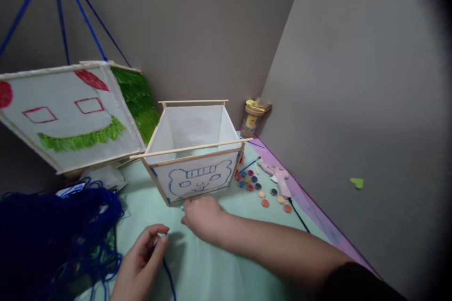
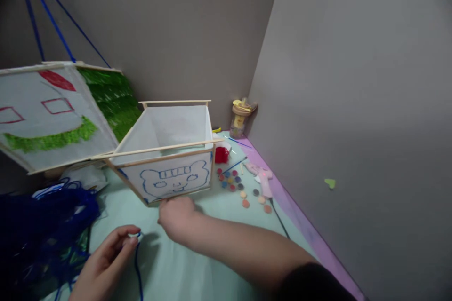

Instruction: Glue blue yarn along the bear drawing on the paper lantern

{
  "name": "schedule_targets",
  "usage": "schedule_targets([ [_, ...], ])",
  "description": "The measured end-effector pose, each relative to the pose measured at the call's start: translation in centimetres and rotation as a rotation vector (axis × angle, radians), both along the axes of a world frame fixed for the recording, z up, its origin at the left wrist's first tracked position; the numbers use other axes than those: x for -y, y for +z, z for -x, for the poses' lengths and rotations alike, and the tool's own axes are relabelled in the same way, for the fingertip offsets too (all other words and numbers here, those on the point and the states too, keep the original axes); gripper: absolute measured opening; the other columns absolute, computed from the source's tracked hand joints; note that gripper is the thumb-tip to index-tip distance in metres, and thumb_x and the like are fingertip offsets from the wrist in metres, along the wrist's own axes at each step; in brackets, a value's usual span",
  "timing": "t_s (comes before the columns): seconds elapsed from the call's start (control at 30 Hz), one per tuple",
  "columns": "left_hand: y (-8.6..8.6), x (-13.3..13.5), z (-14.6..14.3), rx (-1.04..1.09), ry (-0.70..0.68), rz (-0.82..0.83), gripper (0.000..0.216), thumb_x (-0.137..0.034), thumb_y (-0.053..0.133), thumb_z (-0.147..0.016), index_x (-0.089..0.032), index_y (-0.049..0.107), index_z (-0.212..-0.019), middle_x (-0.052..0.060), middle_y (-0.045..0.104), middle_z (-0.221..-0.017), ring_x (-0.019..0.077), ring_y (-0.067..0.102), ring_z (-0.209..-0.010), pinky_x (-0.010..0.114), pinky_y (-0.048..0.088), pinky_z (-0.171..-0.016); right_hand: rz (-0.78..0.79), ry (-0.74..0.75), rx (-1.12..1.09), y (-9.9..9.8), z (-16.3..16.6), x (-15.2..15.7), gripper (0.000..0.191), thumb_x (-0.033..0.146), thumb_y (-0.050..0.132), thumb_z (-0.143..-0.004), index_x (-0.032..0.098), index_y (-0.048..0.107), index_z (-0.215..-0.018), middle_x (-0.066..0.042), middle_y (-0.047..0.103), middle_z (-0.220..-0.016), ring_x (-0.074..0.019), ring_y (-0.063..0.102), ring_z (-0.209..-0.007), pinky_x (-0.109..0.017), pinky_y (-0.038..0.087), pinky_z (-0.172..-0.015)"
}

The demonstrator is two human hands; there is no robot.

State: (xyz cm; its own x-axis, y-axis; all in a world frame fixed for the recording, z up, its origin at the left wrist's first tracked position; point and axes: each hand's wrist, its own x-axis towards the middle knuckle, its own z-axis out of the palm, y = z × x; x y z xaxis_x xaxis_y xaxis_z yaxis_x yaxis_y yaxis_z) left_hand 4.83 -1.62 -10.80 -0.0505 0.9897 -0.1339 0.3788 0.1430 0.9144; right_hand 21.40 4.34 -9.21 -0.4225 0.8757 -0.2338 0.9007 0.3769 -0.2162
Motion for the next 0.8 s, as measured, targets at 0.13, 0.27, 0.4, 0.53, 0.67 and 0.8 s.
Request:
schedule_targets([
  [0.13,0.3,0.2,0.0,-0.013,0.020,-0.016,0.053,-0.070,0.062,-0.064,-0.021,0.065,-0.085,-0.001,0.057,-0.060,0.0166,0.054,-0.058,0.025,0.044,-0.053,-0.012,0.008,-0.018,-0.7,-1.8,1.2,0.022,0.021,0.056,-0.081,0.011,0.064,-0.098,-0.017,0.071,-0.079,-0.0303,0.069,-0.072,-0.035,0.049,-0.056],
  [0.27,0.3,0.1,-0.5,0.023,0.043,-0.006,0.051,-0.068,0.062,-0.067,-0.022,0.065,-0.088,0.001,0.063,-0.071,0.0173,0.057,-0.064,0.024,0.045,-0.056,0.033,-0.236,0.041,0.3,-8.3,4.2,0.018,0.025,0.055,-0.081,0.016,0.066,-0.091,-0.014,0.071,-0.077,-0.0274,0.068,-0.071,-0.032,0.044,-0.058],
  [0.4,-0.4,0.2,-1.6,0.048,-0.026,0.039,0.052,-0.069,0.063,-0.065,-0.022,0.065,-0.086,0.001,0.064,-0.071,0.0189,0.059,-0.068,0.024,0.047,-0.057,0.002,-0.542,0.078,1.7,-13.9,4.1,0.026,0.035,0.054,-0.083,0.016,0.066,-0.097,-0.015,0.071,-0.088,-0.0299,0.067,-0.080,-0.032,0.041,-0.061],
  [0.53,-1.0,0.2,-1.6,0.025,-0.035,-0.004,0.050,-0.066,0.062,-0.067,-0.021,0.064,-0.089,0.001,0.063,-0.067,0.0184,0.059,-0.066,0.025,0.048,-0.059,-0.167,-0.743,-0.116,2.2,-17.7,2.5,0.041,0.049,0.050,-0.087,0.021,0.059,-0.116,-0.009,0.071,-0.090,-0.0239,0.065,-0.081,-0.029,0.038,-0.063],
  [0.67,-1.3,-0.9,-0.2,-0.095,0.007,-0.058,0.056,-0.066,0.060,-0.068,-0.019,0.059,-0.099,-0.002,0.056,-0.058,0.0180,0.056,-0.057,0.026,0.043,-0.053,-0.249,-0.883,-0.087,1.7,-21.1,2.5,0.034,0.041,0.048,-0.089,0.017,0.063,-0.108,-0.010,0.069,-0.087,-0.0233,0.063,-0.077,-0.030,0.038,-0.063],
  [0.8,-1.4,-2.6,0.3,-0.327,-0.009,-0.085,0.066,-0.060,0.052,-0.074,-0.013,0.051,-0.121,-0.005,0.052,-0.052,0.0188,0.053,-0.051,0.027,0.038,-0.052,-0.219,-0.696,-0.322,0.1,-21.5,1.7,0.029,0.027,0.049,-0.085,0.016,0.066,-0.105,-0.010,0.070,-0.095,-0.0218,0.065,-0.085,-0.030,0.045,-0.074],
])
